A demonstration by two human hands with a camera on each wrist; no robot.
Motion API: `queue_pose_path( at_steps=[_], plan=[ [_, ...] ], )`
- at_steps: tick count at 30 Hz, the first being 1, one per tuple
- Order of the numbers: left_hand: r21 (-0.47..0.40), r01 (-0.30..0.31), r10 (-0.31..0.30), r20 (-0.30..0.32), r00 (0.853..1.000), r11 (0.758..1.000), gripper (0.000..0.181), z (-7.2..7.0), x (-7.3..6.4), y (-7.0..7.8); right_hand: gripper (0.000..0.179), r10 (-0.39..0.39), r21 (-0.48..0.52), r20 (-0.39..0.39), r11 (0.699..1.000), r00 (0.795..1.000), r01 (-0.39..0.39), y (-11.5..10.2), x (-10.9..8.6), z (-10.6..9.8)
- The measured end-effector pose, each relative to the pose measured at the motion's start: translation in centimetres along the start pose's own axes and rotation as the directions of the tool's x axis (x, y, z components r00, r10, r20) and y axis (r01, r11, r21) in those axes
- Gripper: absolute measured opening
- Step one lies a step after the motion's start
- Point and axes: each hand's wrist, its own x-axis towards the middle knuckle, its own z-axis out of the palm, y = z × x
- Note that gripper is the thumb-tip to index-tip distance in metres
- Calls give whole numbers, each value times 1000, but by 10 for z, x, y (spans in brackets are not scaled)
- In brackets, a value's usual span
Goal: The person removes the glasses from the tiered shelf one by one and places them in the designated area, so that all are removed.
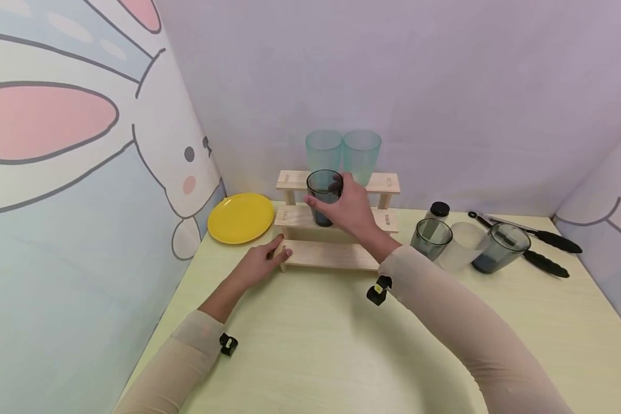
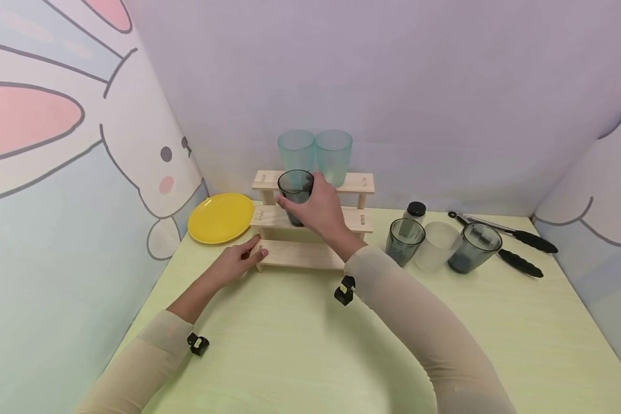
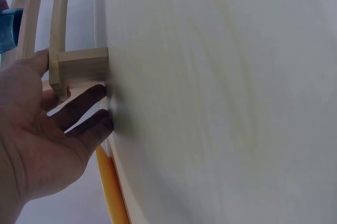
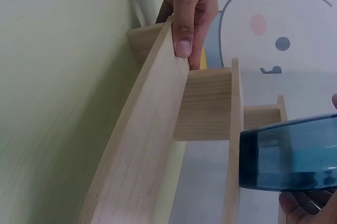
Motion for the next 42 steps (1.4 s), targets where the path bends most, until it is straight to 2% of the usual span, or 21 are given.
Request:
queue_pose_path(
  at_steps=[16,30,42],
  plan=[
    [4,0,0,-4,1000,1000,87,0,0,0,93,-41,-3,-40,999,998,41,2,-1,0],
    [10,10,-11,3,1000,1000,87,-1,0,1,88,-106,93,-51,990,993,110,6,-8,-14],
    [8,20,-20,10,1000,1000,90,0,-1,1,81,-92,135,-32,986,995,96,20,-19,-28]
  ],
)
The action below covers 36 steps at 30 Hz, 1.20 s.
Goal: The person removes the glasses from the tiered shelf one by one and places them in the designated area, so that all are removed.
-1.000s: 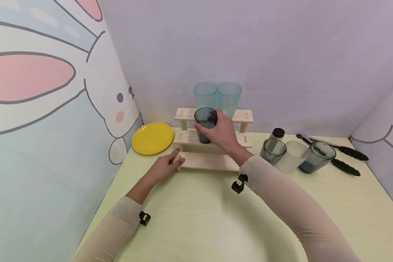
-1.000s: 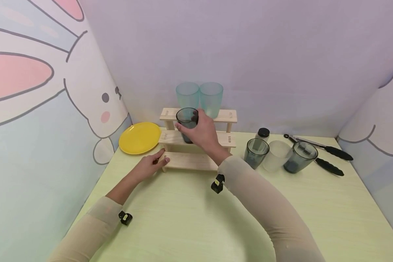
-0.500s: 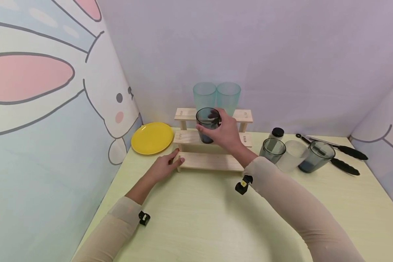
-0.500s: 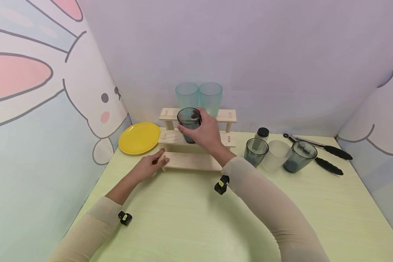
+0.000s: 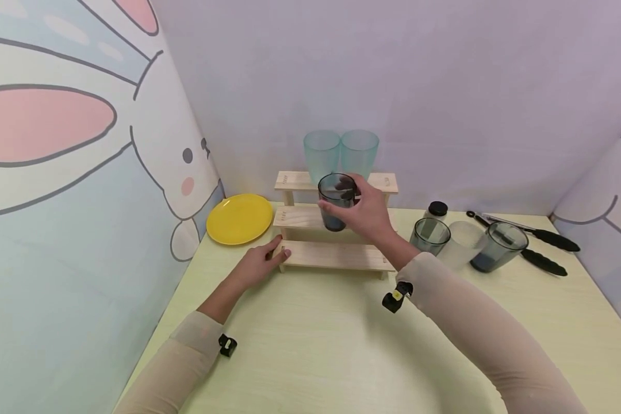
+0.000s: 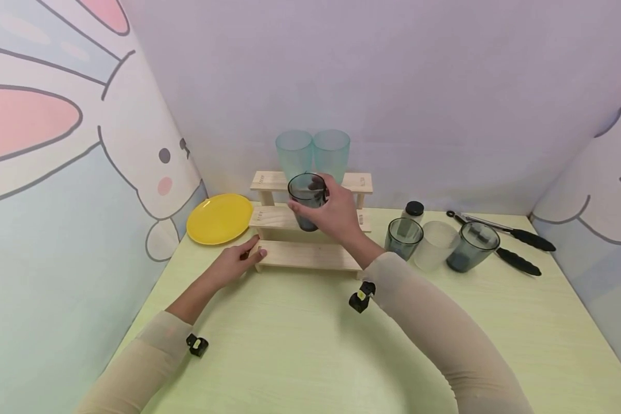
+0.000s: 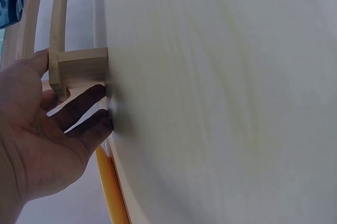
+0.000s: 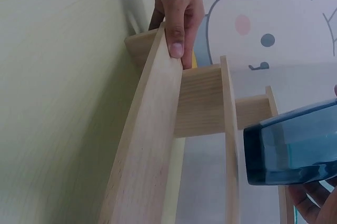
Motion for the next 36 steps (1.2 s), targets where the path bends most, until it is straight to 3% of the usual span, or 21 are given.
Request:
queue_pose_path(
  at_steps=[18,28,36],
  plan=[
    [33,-21,22,-22,1000,999,88,0,-1,0,80,15,-56,-24,998,1000,-16,8,-22,-34],
    [36,-15,16,-22,1000,999,87,0,0,1,67,6,-64,-19,998,1000,-7,15,-38,-50],
    [35,-15,16,-20,1000,999,88,0,0,0,74,43,-123,-19,991,999,-45,18,-51,-64]
  ],
)
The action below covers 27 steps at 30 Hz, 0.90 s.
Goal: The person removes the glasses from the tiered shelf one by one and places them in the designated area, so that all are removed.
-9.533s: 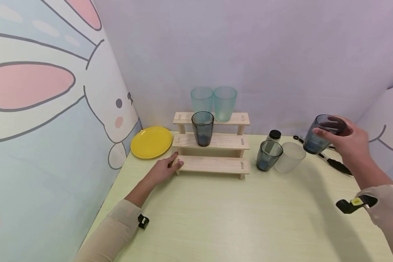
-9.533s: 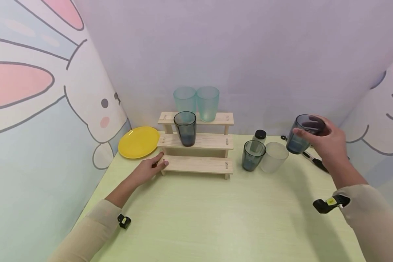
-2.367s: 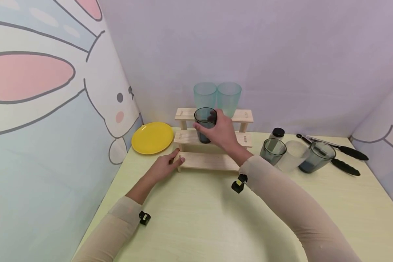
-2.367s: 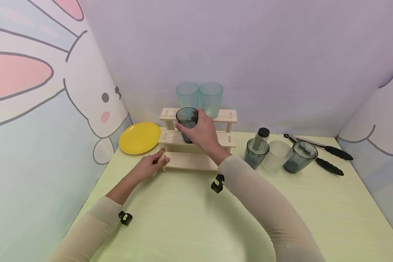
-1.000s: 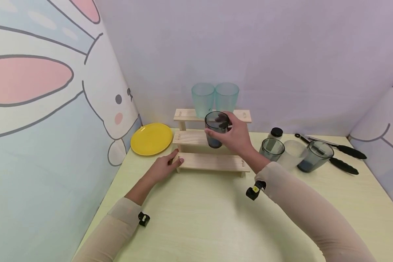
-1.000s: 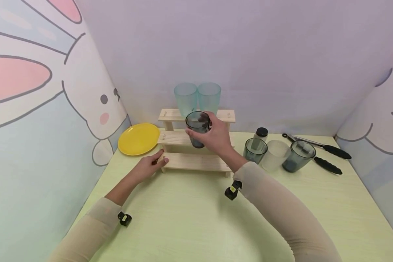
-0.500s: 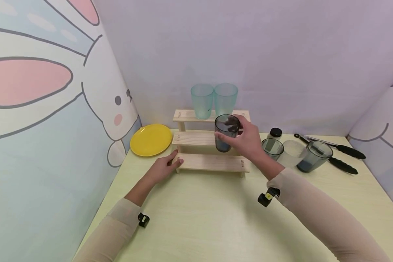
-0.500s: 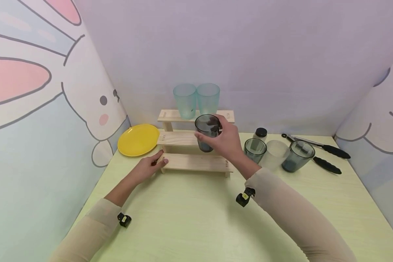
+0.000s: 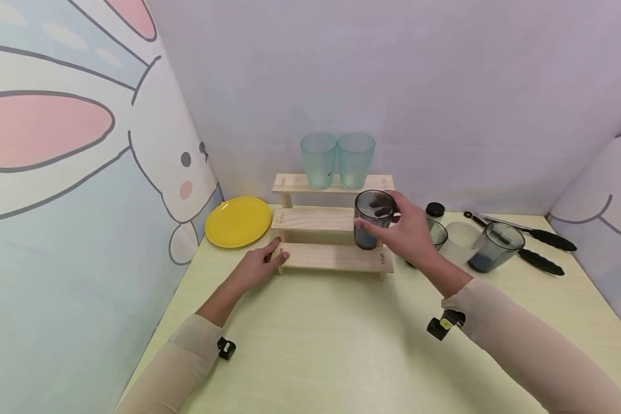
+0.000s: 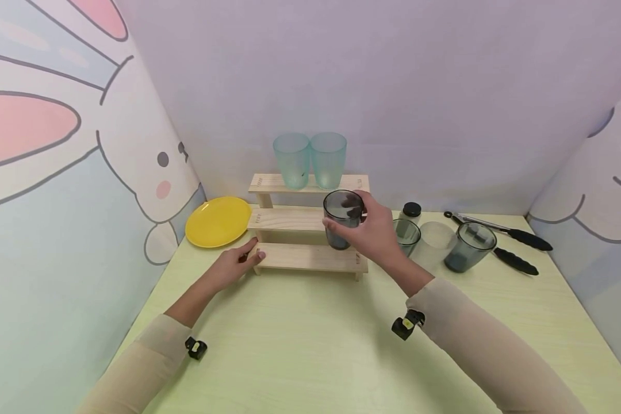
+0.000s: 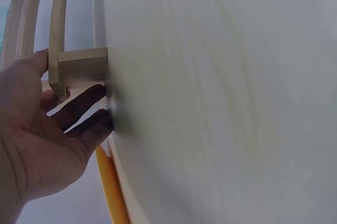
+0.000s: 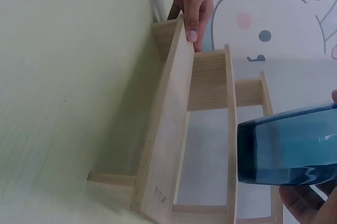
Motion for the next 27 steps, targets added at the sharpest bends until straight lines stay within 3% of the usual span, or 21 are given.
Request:
queue_pose_path(
  at_steps=[27],
  plan=[
    [12,11,-11,0,1000,1000,87,0,-1,2,78,31,-156,-6,987,1000,-31,29,-41,-35]
  ],
)
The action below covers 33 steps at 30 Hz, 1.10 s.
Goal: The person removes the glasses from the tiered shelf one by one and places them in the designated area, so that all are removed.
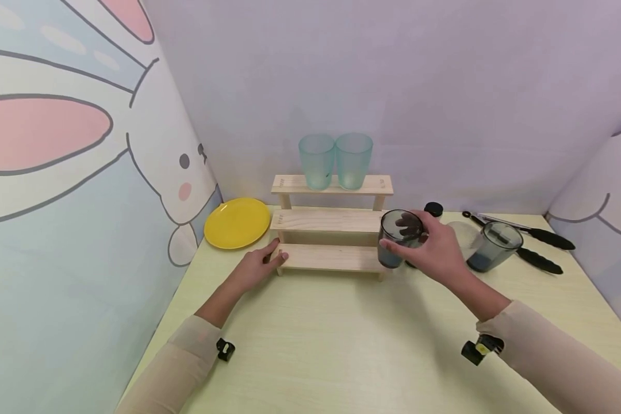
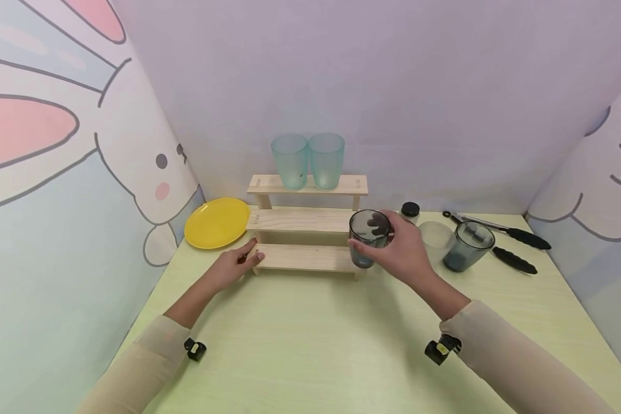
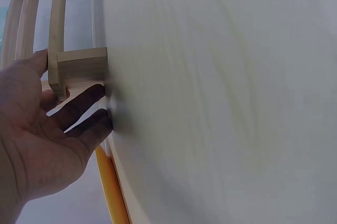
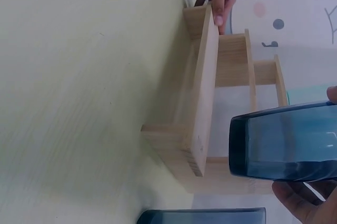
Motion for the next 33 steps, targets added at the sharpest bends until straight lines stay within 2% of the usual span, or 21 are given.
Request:
queue_pose_path(
  at_steps=[6,14,19,25,33],
  plan=[
    [1,-5,5,-1,1000,1000,87,0,0,0,68,-5,-23,-11,1000,1000,4,7,-8,-5],
    [-1,-11,11,-9,1000,1000,85,0,-1,1,85,1,-58,-13,998,1000,-2,16,-23,-14],
    [-6,-11,11,-13,1000,1000,84,-1,-2,2,81,1,-28,-23,1000,1000,-2,25,-34,-16],
    [0,-10,10,-13,1000,1000,84,-2,-3,3,76,2,-71,-51,997,999,-6,37,-45,-15],
    [-13,-8,8,-11,1000,1000,84,-2,-3,3,84,45,-99,-54,994,998,-50,52,-57,-10]
  ],
)
